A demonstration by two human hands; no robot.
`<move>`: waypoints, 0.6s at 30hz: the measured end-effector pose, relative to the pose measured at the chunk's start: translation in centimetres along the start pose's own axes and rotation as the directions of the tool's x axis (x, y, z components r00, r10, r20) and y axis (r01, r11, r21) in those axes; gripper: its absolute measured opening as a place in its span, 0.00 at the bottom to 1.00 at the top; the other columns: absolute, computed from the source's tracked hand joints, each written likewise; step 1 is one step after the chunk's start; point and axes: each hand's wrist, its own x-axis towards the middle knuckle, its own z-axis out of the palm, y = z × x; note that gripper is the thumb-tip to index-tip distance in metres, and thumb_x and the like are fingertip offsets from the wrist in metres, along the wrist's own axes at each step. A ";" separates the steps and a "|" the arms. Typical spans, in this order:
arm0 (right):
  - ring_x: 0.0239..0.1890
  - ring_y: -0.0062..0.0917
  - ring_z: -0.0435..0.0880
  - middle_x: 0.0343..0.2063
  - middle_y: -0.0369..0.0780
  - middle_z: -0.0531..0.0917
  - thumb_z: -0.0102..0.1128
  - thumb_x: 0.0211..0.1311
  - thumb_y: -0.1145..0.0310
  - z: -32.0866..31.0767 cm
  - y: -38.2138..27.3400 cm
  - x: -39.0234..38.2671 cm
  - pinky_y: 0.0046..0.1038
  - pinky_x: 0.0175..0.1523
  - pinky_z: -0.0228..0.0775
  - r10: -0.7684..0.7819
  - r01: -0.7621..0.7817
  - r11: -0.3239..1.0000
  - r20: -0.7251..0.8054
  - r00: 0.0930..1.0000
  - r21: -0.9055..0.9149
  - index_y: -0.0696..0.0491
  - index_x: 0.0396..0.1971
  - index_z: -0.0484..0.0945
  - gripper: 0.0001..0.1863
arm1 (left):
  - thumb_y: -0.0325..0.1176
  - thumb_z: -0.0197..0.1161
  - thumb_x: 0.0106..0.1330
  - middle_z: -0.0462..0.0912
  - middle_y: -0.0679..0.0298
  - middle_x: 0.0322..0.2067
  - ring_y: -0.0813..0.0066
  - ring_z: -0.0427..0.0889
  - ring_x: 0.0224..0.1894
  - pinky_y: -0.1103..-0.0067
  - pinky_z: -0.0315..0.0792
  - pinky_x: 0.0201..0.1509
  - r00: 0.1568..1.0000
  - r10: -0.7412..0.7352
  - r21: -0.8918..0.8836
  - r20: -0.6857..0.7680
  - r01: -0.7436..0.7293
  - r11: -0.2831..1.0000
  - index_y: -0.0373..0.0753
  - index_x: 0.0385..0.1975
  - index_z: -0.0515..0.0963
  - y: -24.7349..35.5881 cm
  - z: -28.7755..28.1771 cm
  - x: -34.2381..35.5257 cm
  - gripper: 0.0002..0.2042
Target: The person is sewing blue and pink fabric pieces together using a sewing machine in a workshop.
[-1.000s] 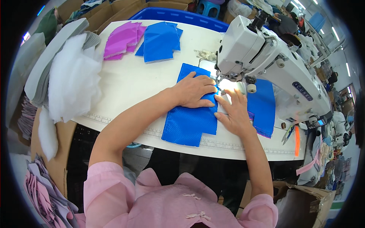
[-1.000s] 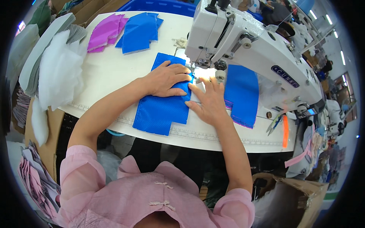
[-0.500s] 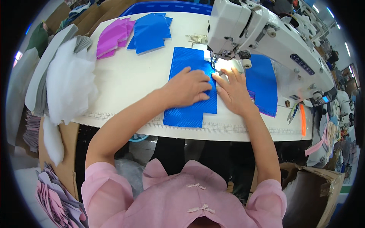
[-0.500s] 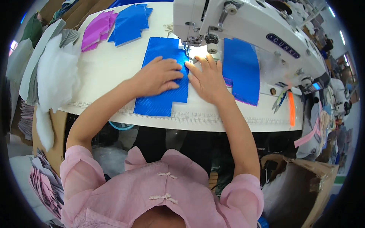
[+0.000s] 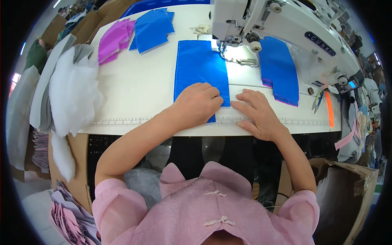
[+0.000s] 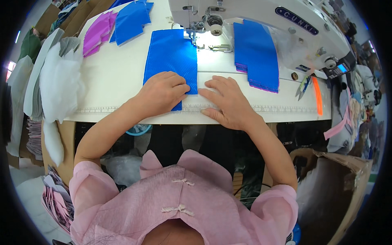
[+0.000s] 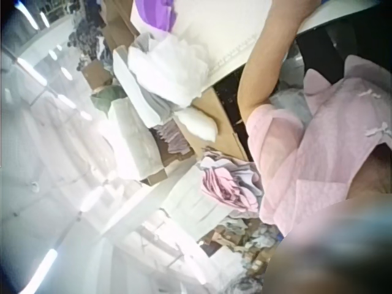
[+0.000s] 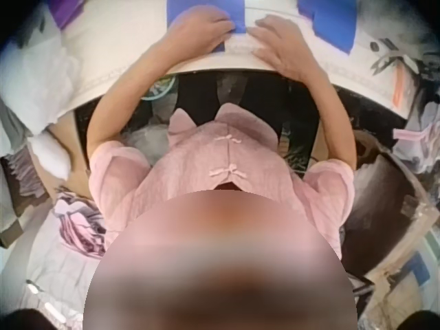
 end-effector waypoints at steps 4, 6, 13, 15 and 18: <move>0.53 0.40 0.63 0.45 0.45 0.70 0.53 0.53 0.55 0.1 -0.1 -0.2 0.38 0.56 0.54 -0.027 0.026 0.999 -0.036 0.999 -0.042 0.51 0.44 0.72 0.20 | 0.28 0.60 0.48 0.76 0.61 0.28 0.69 0.76 0.32 0.77 0.71 0.36 1.000 0.013 0.121 0.009 -0.014 0.993 0.36 0.29 0.76 0.6 0.3 0.3 0.08; 0.53 0.40 0.63 0.45 0.45 0.70 0.54 0.53 0.55 0.2 -0.1 -0.1 0.38 0.56 0.54 -0.043 0.040 0.997 -0.043 0.998 -0.059 0.50 0.44 0.72 0.20 | 0.27 0.60 0.47 0.76 0.60 0.28 0.68 0.76 0.32 0.77 0.71 0.34 0.999 0.014 0.156 0.029 -0.018 0.988 0.35 0.28 0.75 0.9 0.3 0.3 0.08; 0.53 0.40 0.64 0.45 0.45 0.70 0.55 0.52 0.55 0.2 -0.1 -0.4 0.38 0.56 0.54 -0.018 0.018 1.000 -0.067 0.998 0.002 0.50 0.43 0.73 0.20 | 0.25 0.58 0.46 0.76 0.60 0.27 0.67 0.76 0.31 0.76 0.71 0.32 0.996 -0.076 0.144 -0.050 0.083 0.986 0.35 0.26 0.75 1.8 1.0 0.3 0.06; 0.53 0.40 0.63 0.46 0.45 0.69 0.56 0.50 0.57 0.2 -0.1 -0.4 0.39 0.57 0.54 -0.021 0.021 1.000 -0.046 0.999 -0.010 0.50 0.45 0.73 0.22 | 0.24 0.58 0.45 0.76 0.60 0.27 0.67 0.76 0.31 0.76 0.71 0.33 0.991 -0.095 0.138 -0.090 0.107 0.985 0.35 0.25 0.75 1.9 1.3 0.2 0.06; 0.53 0.40 0.63 0.46 0.45 0.69 0.57 0.49 0.57 0.1 -0.3 -0.4 0.39 0.57 0.54 -0.017 0.016 0.999 -0.028 0.999 -0.033 0.50 0.44 0.73 0.22 | 0.24 0.58 0.45 0.76 0.61 0.27 0.68 0.75 0.30 0.76 0.70 0.32 0.983 -0.101 0.175 -0.154 0.128 0.976 0.36 0.24 0.75 2.1 1.6 0.2 0.06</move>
